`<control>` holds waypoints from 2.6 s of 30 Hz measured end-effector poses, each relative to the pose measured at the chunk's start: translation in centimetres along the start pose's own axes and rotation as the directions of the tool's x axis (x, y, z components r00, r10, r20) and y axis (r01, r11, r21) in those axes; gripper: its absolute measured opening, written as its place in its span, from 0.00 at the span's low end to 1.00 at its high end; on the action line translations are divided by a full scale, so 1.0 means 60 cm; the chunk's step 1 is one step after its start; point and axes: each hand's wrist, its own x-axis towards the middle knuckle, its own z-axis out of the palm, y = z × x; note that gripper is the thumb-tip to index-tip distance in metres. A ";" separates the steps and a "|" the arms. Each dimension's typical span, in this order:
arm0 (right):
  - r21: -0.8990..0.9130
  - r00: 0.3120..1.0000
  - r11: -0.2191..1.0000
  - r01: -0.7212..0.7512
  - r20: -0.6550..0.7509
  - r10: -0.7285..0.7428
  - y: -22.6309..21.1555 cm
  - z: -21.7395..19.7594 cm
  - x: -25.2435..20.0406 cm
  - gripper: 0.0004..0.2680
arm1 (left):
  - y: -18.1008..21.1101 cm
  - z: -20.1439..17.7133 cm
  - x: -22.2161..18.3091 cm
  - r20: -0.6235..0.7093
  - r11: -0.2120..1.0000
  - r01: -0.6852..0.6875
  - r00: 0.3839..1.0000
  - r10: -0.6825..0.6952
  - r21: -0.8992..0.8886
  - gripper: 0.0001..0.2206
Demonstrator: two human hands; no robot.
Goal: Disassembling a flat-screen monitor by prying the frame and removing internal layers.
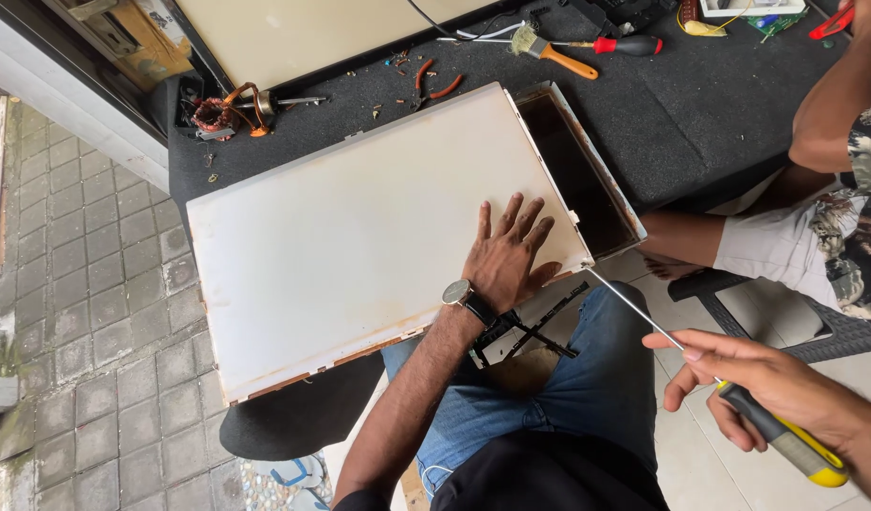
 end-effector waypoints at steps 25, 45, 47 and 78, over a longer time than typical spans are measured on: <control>-0.025 0.939 0.941 0.338 0.079 -0.335 0.025 0.002 0.011 0.21 | 0.034 -0.035 0.003 0.138 0.997 -0.030 0.990 0.019 0.076 0.27; -0.821 0.545 0.530 0.213 -0.351 -0.761 -0.075 -0.105 0.253 0.18 | 0.004 -0.232 -0.034 -0.284 0.990 -0.126 0.949 0.140 0.067 0.25; -0.854 0.512 0.489 0.177 -0.345 -0.787 -0.094 -0.124 0.310 0.19 | 0.008 -0.255 -0.046 -0.287 0.990 -0.130 0.948 0.139 0.051 0.26; 0.104 0.767 0.803 0.587 0.248 -0.592 -0.271 0.159 0.166 0.14 | 0.052 -0.192 -0.115 -0.338 0.971 -0.015 0.936 0.097 0.237 0.24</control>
